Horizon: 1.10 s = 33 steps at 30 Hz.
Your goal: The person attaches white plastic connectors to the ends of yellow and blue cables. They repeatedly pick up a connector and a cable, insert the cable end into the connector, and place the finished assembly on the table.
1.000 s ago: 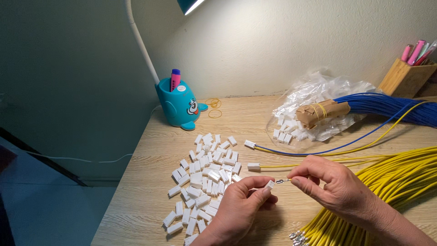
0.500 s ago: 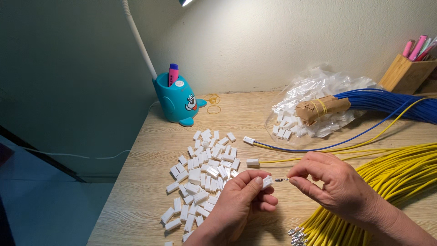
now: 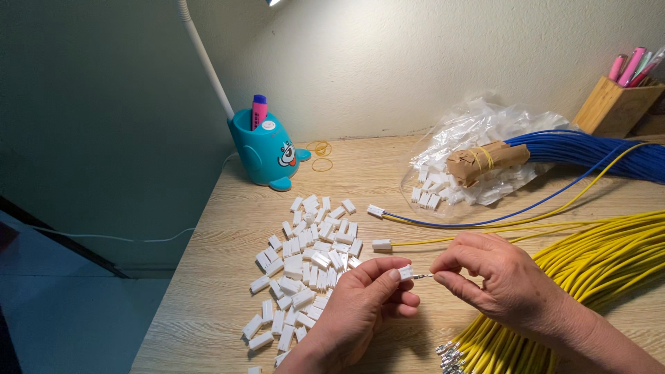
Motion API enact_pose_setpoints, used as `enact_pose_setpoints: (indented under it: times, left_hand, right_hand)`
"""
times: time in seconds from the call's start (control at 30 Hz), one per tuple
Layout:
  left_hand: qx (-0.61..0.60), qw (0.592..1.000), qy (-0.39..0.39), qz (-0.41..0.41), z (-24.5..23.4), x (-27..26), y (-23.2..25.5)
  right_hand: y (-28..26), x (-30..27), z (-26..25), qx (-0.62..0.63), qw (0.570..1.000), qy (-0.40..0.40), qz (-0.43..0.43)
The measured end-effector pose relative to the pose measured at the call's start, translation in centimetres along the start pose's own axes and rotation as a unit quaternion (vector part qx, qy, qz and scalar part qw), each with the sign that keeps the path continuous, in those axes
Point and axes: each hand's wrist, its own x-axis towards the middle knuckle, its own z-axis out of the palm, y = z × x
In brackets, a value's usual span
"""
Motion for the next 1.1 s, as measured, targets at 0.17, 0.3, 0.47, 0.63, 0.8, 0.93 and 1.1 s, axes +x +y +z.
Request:
enact_pose_setpoints:
  times: [0.17, 0.3, 0.47, 0.63, 0.8, 0.93, 1.1]
  left_hand:
    - [0.004, 1.0, -0.011, 0.014, -0.1, 0.0, 0.1]
    - [0.003, 1.0, -0.009, 0.02, -0.3, 0.2, -0.2]
    - [0.001, 1.0, -0.014, 0.006, 0.0, -0.1, 0.2]
    - [0.008, 1.0, -0.014, 0.018, 0.0, -0.1, -0.1]
    - [0.034, 0.999, -0.016, 0.039, -0.1, 0.1, -0.4]
    - [0.052, 0.997, -0.016, 0.06, -0.2, 0.5, -0.9]
    - [0.074, 0.994, -0.014, 0.08, -0.2, 0.8, -1.4]
  right_hand:
    - [0.0, -0.1, 0.1, -0.009, 1.0, 0.005, -0.005]
    - [-0.4, 0.1, -0.3, 0.005, 1.0, 0.005, 0.002]
    - [-0.3, 0.1, -0.3, -0.004, 1.0, 0.012, -0.003]
    - [-0.3, 0.2, -0.2, -0.004, 1.0, 0.015, -0.002]
    - [-0.2, 0.0, 0.1, -0.016, 1.0, 0.011, 0.001]
    - [-0.2, -0.1, 0.4, -0.025, 1.0, 0.012, -0.012]
    - [-0.3, -0.3, 0.8, -0.054, 0.998, 0.017, -0.028]
